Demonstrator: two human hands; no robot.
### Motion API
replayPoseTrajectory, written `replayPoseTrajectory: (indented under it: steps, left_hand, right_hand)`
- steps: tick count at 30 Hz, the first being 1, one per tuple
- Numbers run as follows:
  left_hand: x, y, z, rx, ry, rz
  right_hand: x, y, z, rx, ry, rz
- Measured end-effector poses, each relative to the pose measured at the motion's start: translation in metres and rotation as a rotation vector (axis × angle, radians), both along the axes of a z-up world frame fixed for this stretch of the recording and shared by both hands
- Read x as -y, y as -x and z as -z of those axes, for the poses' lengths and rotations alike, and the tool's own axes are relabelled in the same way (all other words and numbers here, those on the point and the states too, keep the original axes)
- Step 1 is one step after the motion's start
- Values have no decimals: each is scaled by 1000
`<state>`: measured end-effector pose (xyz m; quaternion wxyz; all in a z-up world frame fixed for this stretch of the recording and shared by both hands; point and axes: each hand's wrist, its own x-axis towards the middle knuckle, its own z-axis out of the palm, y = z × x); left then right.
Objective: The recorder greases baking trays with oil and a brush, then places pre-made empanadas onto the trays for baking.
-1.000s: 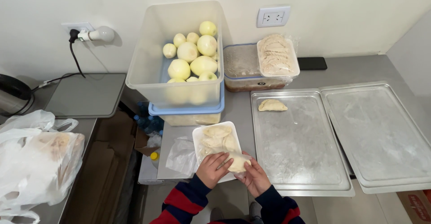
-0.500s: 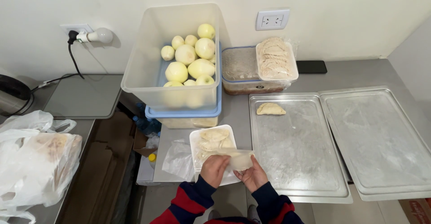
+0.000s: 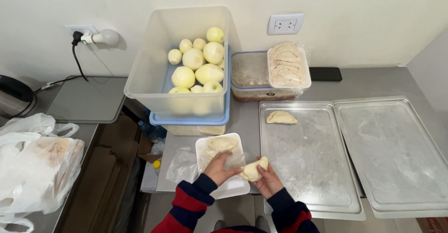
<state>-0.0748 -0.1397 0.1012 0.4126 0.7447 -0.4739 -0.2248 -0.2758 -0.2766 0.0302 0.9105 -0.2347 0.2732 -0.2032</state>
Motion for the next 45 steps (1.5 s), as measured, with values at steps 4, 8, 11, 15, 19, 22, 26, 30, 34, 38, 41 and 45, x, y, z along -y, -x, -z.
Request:
replayPoseTrajectory:
  steps: [4, 8, 11, 15, 19, 22, 26, 30, 34, 38, 41, 45]
  left_hand:
    - [-13, -7, 11, -96, -115, 144]
    - [-28, -15, 27, -50, -125, 50]
    - [-47, -22, 46, -91, 29, -113]
    - [-70, -25, 39, -351, 115, -352]
    - [-90, -28, 63, -394, 104, -425]
    - [-105, -28, 99, -315, 234, -466]
    - [-101, -16, 80, -518, 221, -604]
    - [-95, -6, 54, -556, 161, -617]
    - [-92, -3, 50, -499, 118, -607]
    - [-93, -2, 58, -560, 121, -595]
    - [-95, -4, 75, -485, 78, -586]
    - [-94, 2, 58, -272, 112, -537]
  right_hand:
    - [32, 8, -14, -43, 65, -44]
    - [94, 10, -37, -328, 314, -54]
    - [158, 14, -29, -546, 638, -182]
    - [208, 6, -36, -630, 997, -462]
    - [236, -4, -33, -625, 1253, -562]
    - [254, -9, -15, -596, 1324, -710]
    - [264, -12, 9, -522, 1235, -706]
    - [271, -12, 22, -420, 1482, -670]
    - [240, -16, -26, -536, 1753, -758]
    - [238, -15, -21, -598, 1791, -759]
    - [243, -14, -16, -580, 1818, -752]
    - [255, -16, -4, -523, 1850, -712]
